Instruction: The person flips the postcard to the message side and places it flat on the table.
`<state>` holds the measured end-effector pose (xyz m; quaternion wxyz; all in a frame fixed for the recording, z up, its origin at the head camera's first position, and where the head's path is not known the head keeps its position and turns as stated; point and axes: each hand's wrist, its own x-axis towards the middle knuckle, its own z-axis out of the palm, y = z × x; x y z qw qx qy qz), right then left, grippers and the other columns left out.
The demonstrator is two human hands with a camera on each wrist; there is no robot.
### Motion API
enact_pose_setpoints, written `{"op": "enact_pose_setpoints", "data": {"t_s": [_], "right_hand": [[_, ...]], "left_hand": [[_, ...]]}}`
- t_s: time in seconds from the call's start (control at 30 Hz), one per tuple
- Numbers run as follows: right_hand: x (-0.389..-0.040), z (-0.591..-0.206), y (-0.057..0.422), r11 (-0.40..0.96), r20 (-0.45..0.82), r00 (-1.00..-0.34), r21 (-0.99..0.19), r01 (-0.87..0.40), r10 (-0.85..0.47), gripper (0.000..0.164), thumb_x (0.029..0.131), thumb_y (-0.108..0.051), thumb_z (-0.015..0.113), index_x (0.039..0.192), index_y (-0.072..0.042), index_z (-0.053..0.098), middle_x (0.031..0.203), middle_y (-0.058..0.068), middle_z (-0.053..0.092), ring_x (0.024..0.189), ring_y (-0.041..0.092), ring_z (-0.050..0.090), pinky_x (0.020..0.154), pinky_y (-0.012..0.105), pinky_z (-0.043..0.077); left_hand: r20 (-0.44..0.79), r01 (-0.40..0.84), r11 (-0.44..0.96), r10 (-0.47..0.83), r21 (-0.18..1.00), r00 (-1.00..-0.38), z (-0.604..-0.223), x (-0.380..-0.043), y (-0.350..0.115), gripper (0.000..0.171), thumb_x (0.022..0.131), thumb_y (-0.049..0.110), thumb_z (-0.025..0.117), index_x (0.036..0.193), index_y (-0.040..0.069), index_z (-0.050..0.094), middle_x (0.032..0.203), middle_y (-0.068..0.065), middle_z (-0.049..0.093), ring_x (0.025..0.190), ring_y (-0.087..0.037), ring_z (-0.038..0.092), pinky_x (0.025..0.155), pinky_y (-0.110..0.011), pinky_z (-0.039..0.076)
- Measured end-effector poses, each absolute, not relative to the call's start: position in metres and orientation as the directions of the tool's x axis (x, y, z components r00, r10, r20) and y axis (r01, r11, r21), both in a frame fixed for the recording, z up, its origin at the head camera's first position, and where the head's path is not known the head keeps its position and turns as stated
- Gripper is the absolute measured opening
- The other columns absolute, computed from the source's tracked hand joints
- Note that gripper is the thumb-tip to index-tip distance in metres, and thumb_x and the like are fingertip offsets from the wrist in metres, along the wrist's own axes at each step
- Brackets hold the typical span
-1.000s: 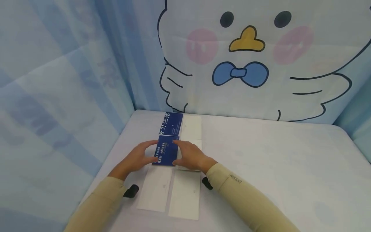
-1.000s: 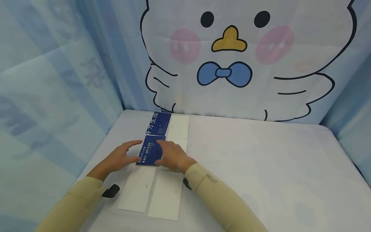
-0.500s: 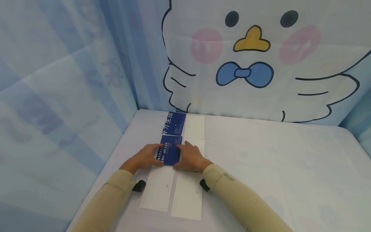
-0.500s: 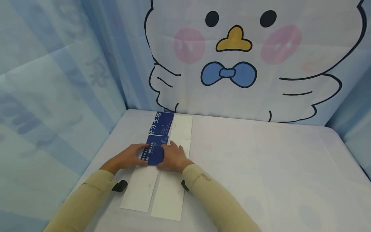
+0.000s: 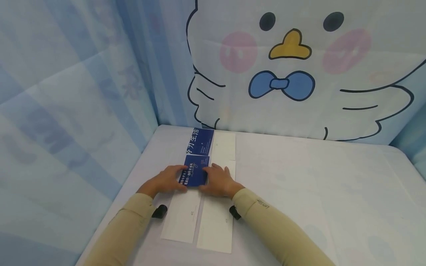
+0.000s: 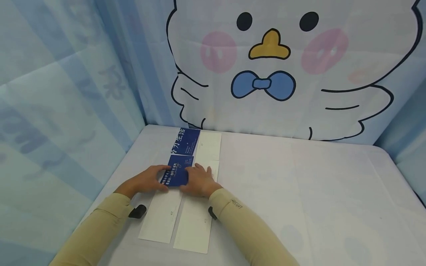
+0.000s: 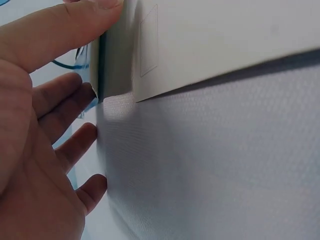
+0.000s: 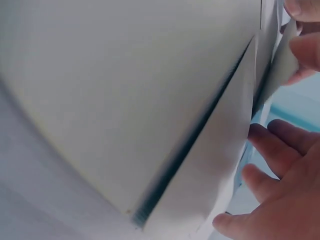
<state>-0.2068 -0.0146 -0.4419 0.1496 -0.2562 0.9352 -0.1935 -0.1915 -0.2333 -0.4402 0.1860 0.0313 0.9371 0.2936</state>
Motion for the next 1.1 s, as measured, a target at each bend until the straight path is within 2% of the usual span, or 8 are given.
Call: {"op": "enact_pose_setpoints", "data": {"t_s": [0.2, 0.3, 0.47, 0.73, 0.87, 1.1], "right_hand": [[-0.207, -0.444, -0.015, 0.798, -0.174, -0.826, -0.425, -0.428, -0.536, 0.074, 0.087, -0.046, 0.068, 0.148, -0.009, 0.048, 0.15, 0.009, 0.049, 0.147, 0.029, 0.028, 0.115, 0.065, 0.016], [-0.206, -0.445, -0.014, 0.799, -0.166, -0.832, -0.429, -0.422, -0.529, 0.068, 0.089, -0.038, 0.065, 0.147, -0.008, 0.048, 0.149, 0.008, 0.05, 0.146, 0.029, 0.029, 0.114, 0.066, 0.017], [-0.206, -0.445, -0.015, 0.79, -0.136, -0.853, -0.473, -0.391, -0.504, 0.051, 0.095, -0.023, 0.053, 0.144, -0.007, 0.052, 0.146, 0.009, 0.053, 0.144, 0.03, 0.034, 0.113, 0.068, 0.018], [-0.205, -0.443, -0.017, 0.772, -0.115, -0.861, -0.513, -0.375, -0.495, 0.043, 0.101, -0.022, 0.048, 0.139, -0.005, 0.054, 0.142, 0.013, 0.056, 0.139, 0.032, 0.041, 0.112, 0.066, 0.022], [-0.206, -0.443, -0.018, 0.769, -0.108, -0.862, -0.515, -0.378, -0.495, 0.039, 0.103, -0.02, 0.045, 0.138, -0.005, 0.055, 0.14, 0.013, 0.058, 0.136, 0.031, 0.045, 0.112, 0.065, 0.023], [-0.204, -0.438, -0.021, 0.743, -0.058, -0.862, -0.538, -0.398, -0.504, 0.035, 0.104, -0.017, 0.048, 0.135, -0.003, 0.057, 0.132, 0.012, 0.063, 0.126, 0.033, 0.054, 0.108, 0.053, 0.038]], "left_hand": [[-0.329, -0.039, 0.818, 0.186, 0.574, -0.926, -0.44, -0.19, -0.234, 0.081, 0.08, 0.029, 0.081, 0.149, 0.006, 0.046, 0.152, -0.022, 0.042, 0.14, -0.041, 0.036, 0.113, -0.057, 0.03], [-0.325, -0.032, 0.813, 0.196, 0.581, -0.925, -0.44, -0.191, -0.236, 0.079, 0.081, 0.033, 0.076, 0.148, 0.006, 0.046, 0.151, -0.022, 0.042, 0.14, -0.041, 0.037, 0.113, -0.057, 0.031], [-0.308, -0.011, 0.809, 0.211, 0.588, -0.928, -0.439, -0.191, -0.238, 0.076, 0.083, 0.035, 0.073, 0.148, 0.004, 0.047, 0.15, -0.022, 0.043, 0.139, -0.041, 0.038, 0.113, -0.057, 0.031], [-0.346, -0.067, 0.813, 0.17, 0.578, -0.923, -0.435, -0.187, -0.238, 0.069, 0.081, 0.007, 0.07, 0.147, 0.008, 0.05, 0.152, -0.022, 0.042, 0.138, -0.04, 0.039, 0.113, -0.059, 0.03], [-0.34, -0.07, 0.838, 0.143, 0.542, -0.929, -0.431, -0.185, -0.238, 0.058, 0.086, 0.005, 0.067, 0.142, 0.009, 0.055, 0.149, -0.021, 0.046, 0.135, -0.039, 0.043, 0.112, -0.059, 0.031], [-0.254, -0.051, 0.818, 0.118, 0.574, -0.96, -0.427, -0.184, -0.244, 0.037, 0.094, 0.004, 0.062, 0.13, 0.008, 0.065, 0.141, -0.018, 0.055, 0.133, -0.039, 0.045, 0.112, -0.058, 0.032]]}}
